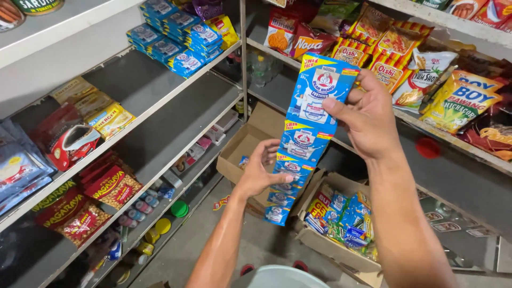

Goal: Stocking and organizing various snack sachets and packaged goods on grocery store shelves.

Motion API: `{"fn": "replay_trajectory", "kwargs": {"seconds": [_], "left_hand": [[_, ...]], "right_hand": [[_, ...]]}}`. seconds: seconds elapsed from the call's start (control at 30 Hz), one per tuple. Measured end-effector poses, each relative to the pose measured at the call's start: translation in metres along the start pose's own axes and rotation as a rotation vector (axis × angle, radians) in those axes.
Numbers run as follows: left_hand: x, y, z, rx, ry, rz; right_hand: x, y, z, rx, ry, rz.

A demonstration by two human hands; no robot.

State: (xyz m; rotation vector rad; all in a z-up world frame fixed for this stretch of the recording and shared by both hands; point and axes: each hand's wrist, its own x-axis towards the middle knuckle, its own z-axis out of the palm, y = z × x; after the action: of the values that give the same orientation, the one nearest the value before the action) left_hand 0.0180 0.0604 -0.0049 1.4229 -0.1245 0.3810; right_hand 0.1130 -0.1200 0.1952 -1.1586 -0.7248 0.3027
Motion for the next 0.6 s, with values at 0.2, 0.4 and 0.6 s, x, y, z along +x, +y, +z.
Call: {"fn": "replay_trajectory", "kwargs": {"seconds": [0.2,0.4,0.6], "left_hand": [[-0.004,-0.051,0.008,0.011,-0.074,-0.136],[0.001,-0.090,0.016,0.033,-0.071,-0.250],[0.005,-0.087,0.012,0.216,0.198,-0.201]], "right_hand": [[0.007,0.002,-0.011,0.008,-0.047,-0.031],[0.011,0.002,-0.034,0.049,0.027,-0.043],[0.025,0.021,-0.074,0.138,0.150,-0.063]]}}
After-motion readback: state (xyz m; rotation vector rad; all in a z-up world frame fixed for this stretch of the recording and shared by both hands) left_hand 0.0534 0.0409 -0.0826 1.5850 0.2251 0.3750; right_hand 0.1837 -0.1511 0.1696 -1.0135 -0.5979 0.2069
